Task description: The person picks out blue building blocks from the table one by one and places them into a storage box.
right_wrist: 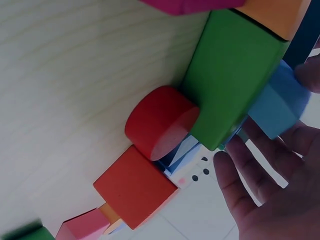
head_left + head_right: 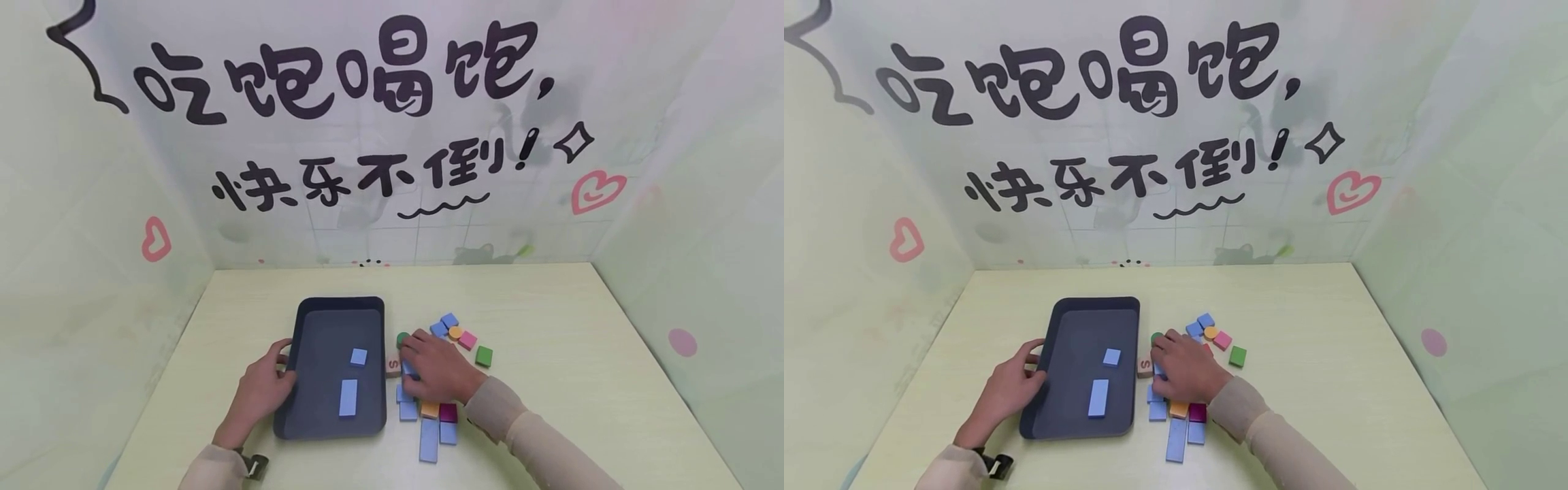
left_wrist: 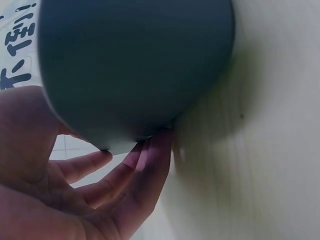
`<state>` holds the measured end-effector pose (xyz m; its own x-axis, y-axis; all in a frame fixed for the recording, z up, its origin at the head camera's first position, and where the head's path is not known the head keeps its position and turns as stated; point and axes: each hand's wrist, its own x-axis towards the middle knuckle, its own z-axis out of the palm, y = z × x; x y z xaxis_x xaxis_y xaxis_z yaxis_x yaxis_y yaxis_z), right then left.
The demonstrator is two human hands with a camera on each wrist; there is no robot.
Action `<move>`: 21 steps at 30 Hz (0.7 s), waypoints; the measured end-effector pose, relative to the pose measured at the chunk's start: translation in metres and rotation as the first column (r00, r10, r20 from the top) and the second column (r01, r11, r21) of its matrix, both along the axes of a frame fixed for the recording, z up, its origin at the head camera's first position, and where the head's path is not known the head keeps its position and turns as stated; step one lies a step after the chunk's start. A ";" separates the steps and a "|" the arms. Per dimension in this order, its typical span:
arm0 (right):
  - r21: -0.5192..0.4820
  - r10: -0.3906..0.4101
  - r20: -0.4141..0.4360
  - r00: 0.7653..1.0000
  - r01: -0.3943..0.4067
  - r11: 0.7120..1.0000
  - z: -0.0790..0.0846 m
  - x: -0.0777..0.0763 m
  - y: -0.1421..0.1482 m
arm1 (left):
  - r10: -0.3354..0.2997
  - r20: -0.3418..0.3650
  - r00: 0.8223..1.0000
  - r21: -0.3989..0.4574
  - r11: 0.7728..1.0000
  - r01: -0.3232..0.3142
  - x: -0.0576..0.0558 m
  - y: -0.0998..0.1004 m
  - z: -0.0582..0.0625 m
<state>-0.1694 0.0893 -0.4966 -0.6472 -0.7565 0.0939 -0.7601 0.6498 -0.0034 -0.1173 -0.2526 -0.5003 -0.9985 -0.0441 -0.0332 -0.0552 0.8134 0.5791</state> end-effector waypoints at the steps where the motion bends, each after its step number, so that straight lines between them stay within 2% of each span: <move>1: -0.016 0.001 -0.004 1.000 -0.001 1.000 0.000 0.000 0.000 | -0.001 -0.001 1.000 -0.001 1.000 0.001 0.000 0.000 0.000; 4: -0.063 -0.005 0.011 1.000 0.006 0.998 0.002 0.000 -0.002 | 0.000 0.000 1.000 -0.004 1.000 0.000 0.000 0.000 0.000; 9: -0.122 -0.028 0.083 0.996 0.038 0.992 0.007 0.000 -0.007 | -0.004 0.000 1.000 -0.005 1.000 0.004 0.000 -0.001 0.000; 21: -0.126 0.011 0.105 0.994 0.003 0.992 0.015 -0.008 -0.024 | -0.006 -0.001 1.000 -0.001 1.000 0.006 -0.002 -0.001 -0.002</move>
